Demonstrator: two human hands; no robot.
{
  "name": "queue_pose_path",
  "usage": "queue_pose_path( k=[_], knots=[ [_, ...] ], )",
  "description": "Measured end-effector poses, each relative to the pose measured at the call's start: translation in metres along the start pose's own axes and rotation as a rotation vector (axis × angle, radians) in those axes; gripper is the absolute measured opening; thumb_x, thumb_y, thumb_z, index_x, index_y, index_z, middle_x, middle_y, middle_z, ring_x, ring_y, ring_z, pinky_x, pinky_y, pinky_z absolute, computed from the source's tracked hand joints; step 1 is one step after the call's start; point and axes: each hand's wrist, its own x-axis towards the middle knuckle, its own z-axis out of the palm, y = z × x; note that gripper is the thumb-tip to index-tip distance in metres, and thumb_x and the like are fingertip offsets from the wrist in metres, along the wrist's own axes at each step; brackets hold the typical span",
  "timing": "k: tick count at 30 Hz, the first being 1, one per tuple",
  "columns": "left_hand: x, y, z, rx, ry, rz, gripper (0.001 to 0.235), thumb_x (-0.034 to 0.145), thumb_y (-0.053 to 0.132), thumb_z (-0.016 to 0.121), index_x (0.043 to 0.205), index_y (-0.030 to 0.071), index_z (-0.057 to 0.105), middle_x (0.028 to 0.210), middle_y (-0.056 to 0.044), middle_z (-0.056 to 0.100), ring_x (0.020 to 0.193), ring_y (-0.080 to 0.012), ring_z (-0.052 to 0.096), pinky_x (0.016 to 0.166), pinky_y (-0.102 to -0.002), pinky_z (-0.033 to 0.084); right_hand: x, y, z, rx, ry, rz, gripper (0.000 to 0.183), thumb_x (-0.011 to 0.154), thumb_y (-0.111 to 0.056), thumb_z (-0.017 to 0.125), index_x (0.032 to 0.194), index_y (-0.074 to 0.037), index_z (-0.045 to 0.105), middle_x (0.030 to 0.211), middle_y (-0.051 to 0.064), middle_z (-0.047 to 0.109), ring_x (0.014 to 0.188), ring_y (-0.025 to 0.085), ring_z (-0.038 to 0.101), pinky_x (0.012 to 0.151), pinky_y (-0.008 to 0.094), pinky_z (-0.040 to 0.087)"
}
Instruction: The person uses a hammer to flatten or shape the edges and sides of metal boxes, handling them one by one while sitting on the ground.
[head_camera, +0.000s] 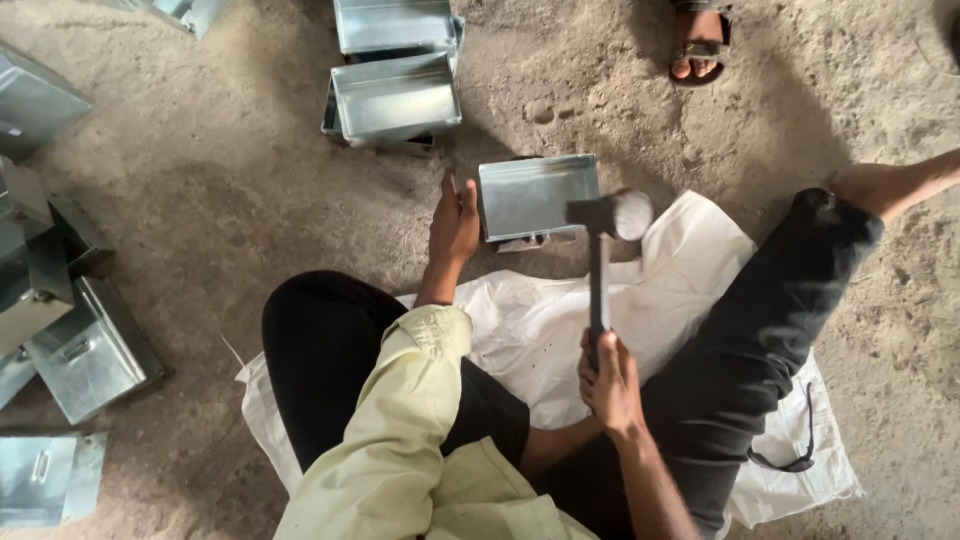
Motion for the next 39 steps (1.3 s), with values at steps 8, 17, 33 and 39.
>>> queue_pose_path(
  k=[8,17,33,39],
  knots=[
    [-0.001,0.009,0.001,-0.02,-0.002,-0.091,0.072,0.105,0.06,0.027,0.158,0.012,0.033,0.136,-0.025,0.063,0.122,-0.0455,0.063,0.098,-0.051,0.052,0.045,-0.023,0.033,-0.108,-0.003,0.056,0.047,0.106,-0.05,0.034,0.097,-0.007,0.051,0.058,-0.002,0.04,0.041,0.008,0.033,0.036,0.027,0.027],
    [-0.002,0.022,-0.005,-0.002,0.049,-0.122,0.068,0.107,0.056,0.027,0.155,0.009,0.036,0.142,-0.025,0.059,0.125,-0.0436,0.061,0.102,-0.05,0.05,0.062,0.003,0.038,-0.26,0.063,-0.014,0.053,0.106,-0.051,0.035,0.095,-0.004,0.056,0.059,0.001,0.045,0.044,0.01,0.039,0.041,0.03,0.032],
    [-0.001,0.021,-0.009,-0.032,0.037,-0.174,0.073,0.105,0.058,0.021,0.157,0.008,0.032,0.148,-0.025,0.053,0.133,-0.0414,0.057,0.107,-0.049,0.047,0.067,0.007,0.038,-0.377,0.076,-0.126,0.057,0.107,-0.052,0.033,0.092,-0.002,0.058,0.06,0.003,0.049,0.05,0.012,0.045,0.048,0.032,0.038],
    [0.003,0.04,-0.039,-0.096,0.269,0.027,0.071,0.117,0.058,0.015,0.16,0.005,0.035,0.16,-0.028,0.043,0.139,-0.0441,0.051,0.109,-0.054,0.044,0.067,0.01,0.039,-0.411,0.09,-0.175,0.056,0.107,-0.05,0.033,0.091,-0.002,0.057,0.059,0.004,0.05,0.05,0.013,0.046,0.049,0.033,0.039]
  ],
)
